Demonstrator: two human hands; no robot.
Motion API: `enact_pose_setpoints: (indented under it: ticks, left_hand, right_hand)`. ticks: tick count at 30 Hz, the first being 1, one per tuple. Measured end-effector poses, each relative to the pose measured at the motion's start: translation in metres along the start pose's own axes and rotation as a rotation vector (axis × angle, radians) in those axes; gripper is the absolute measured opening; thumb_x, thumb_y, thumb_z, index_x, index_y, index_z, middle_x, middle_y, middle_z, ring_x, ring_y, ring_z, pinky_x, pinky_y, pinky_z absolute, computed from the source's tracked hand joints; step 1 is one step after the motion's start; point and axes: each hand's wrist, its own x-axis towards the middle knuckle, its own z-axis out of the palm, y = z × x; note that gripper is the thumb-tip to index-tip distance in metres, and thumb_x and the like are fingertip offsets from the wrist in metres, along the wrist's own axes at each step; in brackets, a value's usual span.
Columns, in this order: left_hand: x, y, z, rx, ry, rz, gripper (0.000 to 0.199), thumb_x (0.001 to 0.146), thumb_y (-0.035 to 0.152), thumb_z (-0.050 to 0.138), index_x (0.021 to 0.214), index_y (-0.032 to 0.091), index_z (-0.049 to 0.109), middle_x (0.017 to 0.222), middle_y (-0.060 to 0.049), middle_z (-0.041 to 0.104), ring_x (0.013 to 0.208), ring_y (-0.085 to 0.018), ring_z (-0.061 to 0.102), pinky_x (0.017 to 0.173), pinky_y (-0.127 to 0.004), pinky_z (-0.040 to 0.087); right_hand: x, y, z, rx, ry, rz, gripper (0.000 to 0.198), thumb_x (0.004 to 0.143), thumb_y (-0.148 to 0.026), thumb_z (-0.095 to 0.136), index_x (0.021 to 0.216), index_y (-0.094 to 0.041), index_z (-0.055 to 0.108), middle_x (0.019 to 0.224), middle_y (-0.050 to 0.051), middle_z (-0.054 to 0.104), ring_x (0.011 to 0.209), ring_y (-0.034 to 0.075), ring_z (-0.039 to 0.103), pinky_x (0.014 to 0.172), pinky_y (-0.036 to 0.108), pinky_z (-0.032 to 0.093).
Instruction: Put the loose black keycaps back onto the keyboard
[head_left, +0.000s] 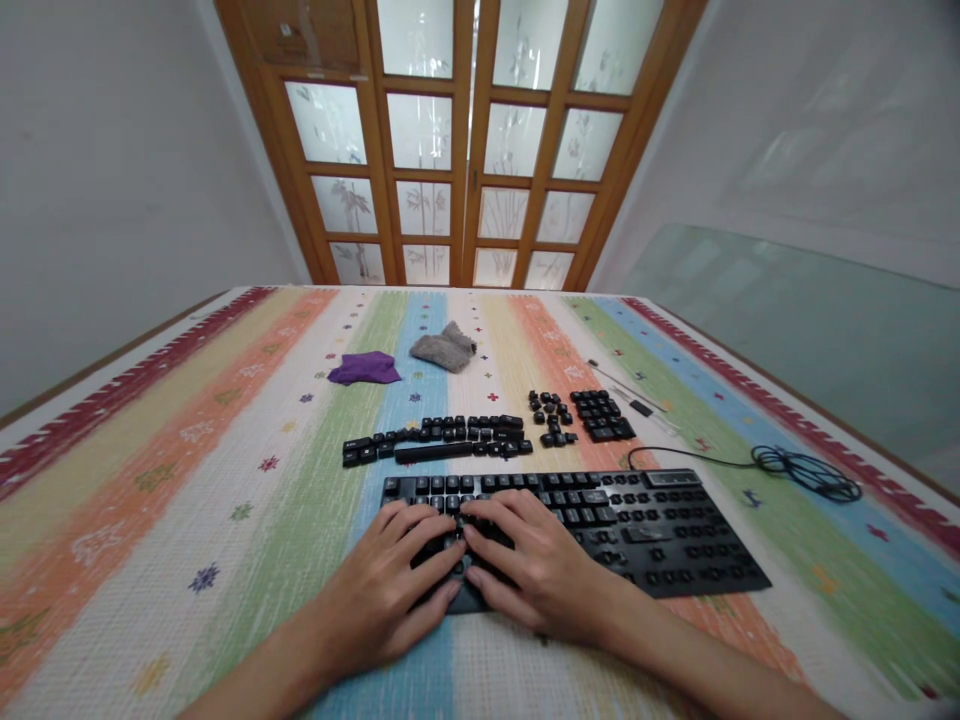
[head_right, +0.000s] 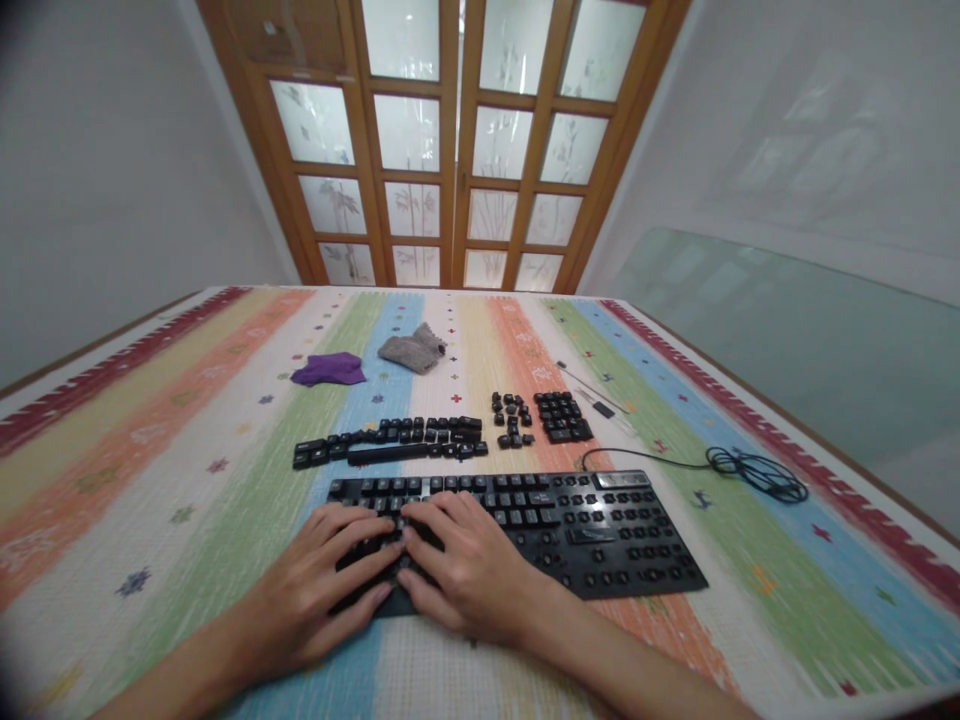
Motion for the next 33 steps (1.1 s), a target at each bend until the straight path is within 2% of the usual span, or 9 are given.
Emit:
enact_pose_setpoints:
  ticks: [7,11,17,24,29,31,33]
  left_hand:
    - [-0.003,-0.002,0.000,0.018,-0.033,0.014,0.031,0.095,0.016,0.052,0.124,0.014,0.064,0.121,-0.010,0.069,0.114,-0.028,0.059,0.094,-0.046,0.046]
    - [-0.006,-0.005,0.001,0.017,-0.075,0.021,0.032,0.096,0.017,0.052,0.126,0.015,0.063,0.125,-0.010,0.068,0.117,-0.029,0.057,0.095,-0.049,0.045]
    - [-0.006,-0.002,0.003,0.032,-0.054,0.022,0.030,0.097,0.016,0.050,0.123,0.014,0.065,0.123,-0.011,0.068,0.112,-0.029,0.059,0.093,-0.049,0.047]
    - [-0.009,-0.003,0.000,0.030,-0.104,0.008,0.034,0.097,0.017,0.050,0.129,0.015,0.061,0.128,-0.011,0.067,0.118,-0.028,0.057,0.096,-0.048,0.048]
    - [-0.008,-0.005,-0.001,0.014,-0.088,0.007,0.036,0.094,0.014,0.051,0.129,0.017,0.061,0.128,-0.009,0.068,0.117,-0.026,0.060,0.097,-0.046,0.048]
    - [-0.008,-0.006,-0.003,0.010,-0.094,0.011,0.036,0.093,0.014,0.052,0.128,0.017,0.062,0.129,-0.008,0.067,0.117,-0.026,0.060,0.097,-0.046,0.049]
    - [-0.008,-0.007,-0.004,0.013,-0.109,0.024,0.037,0.092,0.015,0.052,0.127,0.016,0.062,0.131,-0.007,0.066,0.118,-0.026,0.060,0.097,-0.046,0.049]
  right_hand:
    - [-0.001,0.010,-0.004,0.011,0.161,0.062,0.018,0.093,-0.013,0.053,0.100,-0.013,0.070,0.106,0.012,0.068,0.093,0.023,0.055,0.083,0.042,0.051]
    - [0.001,0.014,-0.003,0.017,0.161,0.106,0.017,0.093,-0.012,0.054,0.097,-0.013,0.071,0.102,0.012,0.068,0.091,0.023,0.054,0.081,0.042,0.050]
    - [0.002,0.016,-0.001,-0.002,0.139,0.127,0.017,0.093,-0.014,0.054,0.094,-0.014,0.070,0.102,0.011,0.068,0.090,0.023,0.054,0.081,0.041,0.050]
    - [0.003,0.020,-0.005,-0.034,0.136,0.125,0.017,0.094,-0.015,0.053,0.095,-0.016,0.070,0.101,0.011,0.068,0.091,0.023,0.056,0.080,0.041,0.049]
    - [0.004,0.018,-0.010,-0.114,0.237,0.020,0.013,0.090,-0.007,0.057,0.093,-0.012,0.068,0.092,0.010,0.070,0.083,0.021,0.055,0.075,0.037,0.047]
    - [0.004,0.016,-0.012,-0.146,0.276,-0.015,0.012,0.088,-0.005,0.059,0.083,-0.013,0.066,0.083,0.008,0.069,0.078,0.020,0.054,0.071,0.036,0.045]
    - [0.004,0.016,-0.013,-0.159,0.311,-0.023,0.025,0.086,-0.003,0.060,0.066,-0.017,0.058,0.065,0.003,0.060,0.068,0.017,0.047,0.063,0.034,0.039]
